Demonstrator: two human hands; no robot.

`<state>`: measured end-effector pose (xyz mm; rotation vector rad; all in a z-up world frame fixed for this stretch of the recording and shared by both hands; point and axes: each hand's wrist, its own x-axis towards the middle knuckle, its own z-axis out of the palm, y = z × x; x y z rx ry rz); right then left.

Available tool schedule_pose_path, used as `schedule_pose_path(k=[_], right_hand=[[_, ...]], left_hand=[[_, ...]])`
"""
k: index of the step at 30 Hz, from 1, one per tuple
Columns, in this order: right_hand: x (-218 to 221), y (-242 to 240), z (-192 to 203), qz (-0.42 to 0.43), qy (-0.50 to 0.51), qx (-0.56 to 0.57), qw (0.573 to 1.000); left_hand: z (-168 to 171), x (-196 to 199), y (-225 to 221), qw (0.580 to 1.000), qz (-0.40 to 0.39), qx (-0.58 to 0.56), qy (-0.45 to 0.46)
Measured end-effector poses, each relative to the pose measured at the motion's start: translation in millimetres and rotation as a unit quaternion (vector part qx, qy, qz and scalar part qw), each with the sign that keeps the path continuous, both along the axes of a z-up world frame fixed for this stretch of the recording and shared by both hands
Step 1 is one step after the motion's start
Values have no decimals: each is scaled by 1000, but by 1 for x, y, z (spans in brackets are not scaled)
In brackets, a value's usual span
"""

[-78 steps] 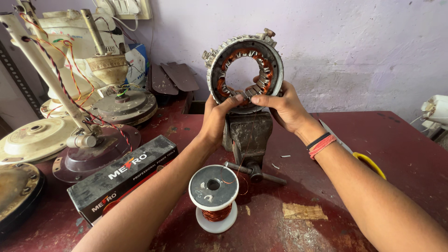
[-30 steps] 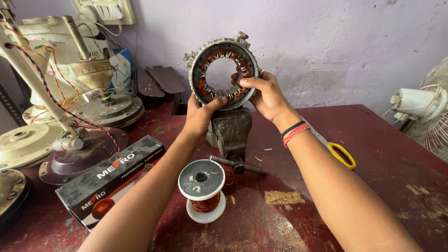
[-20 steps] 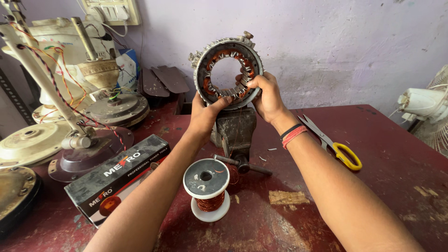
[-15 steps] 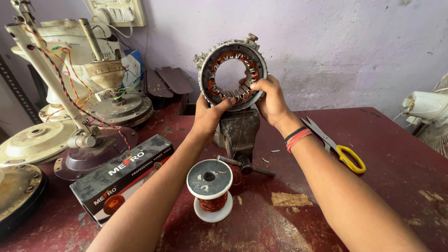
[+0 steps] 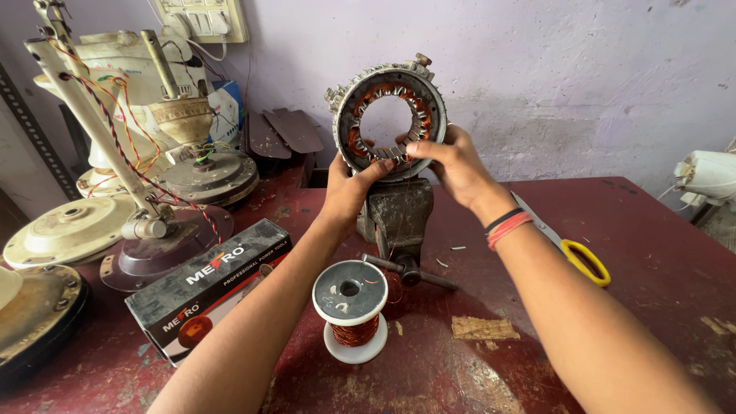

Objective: The person winds copper wire around the slots of a motor stator held in a bench vise. They repeatedly thread the wire through the stator slots, pull it taut, and adjust the stator orientation to continue winding. The process is continuous and focused on building up the coil layers.

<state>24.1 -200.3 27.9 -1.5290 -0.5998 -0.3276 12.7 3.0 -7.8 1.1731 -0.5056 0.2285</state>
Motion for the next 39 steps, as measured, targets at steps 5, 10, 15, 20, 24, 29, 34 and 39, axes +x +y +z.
schedule_pose_path(k=[5,10,15,20,24,29,34,39], right_hand=[[-39,-23,50,-245,56,-374,893],[-106,-5,79,-217,-67,-453,862],[-134,42,68,-69,-49,-588,805],[-141,58,64,-64,-103,-630,767],[-153,60,69,-82,-89,-639,759],[-172,69,78,-98,-103,-640,755],[-194,86,78,-69,-129,-650,746],[-209,87,74,27,-126,-650,749]], left_hand=[[1,-3,-1,1000,-13,-11,-7],[3,-4,1,999,-30,-21,7],[5,-6,2,999,-31,-20,-21],[7,-12,3,1000,-25,-8,-9],[9,-13,4,1000,-21,1,-6],[8,-11,5,1000,-1,22,-9],[8,-8,4,999,22,35,-16],[8,-8,4,999,12,32,-6]])
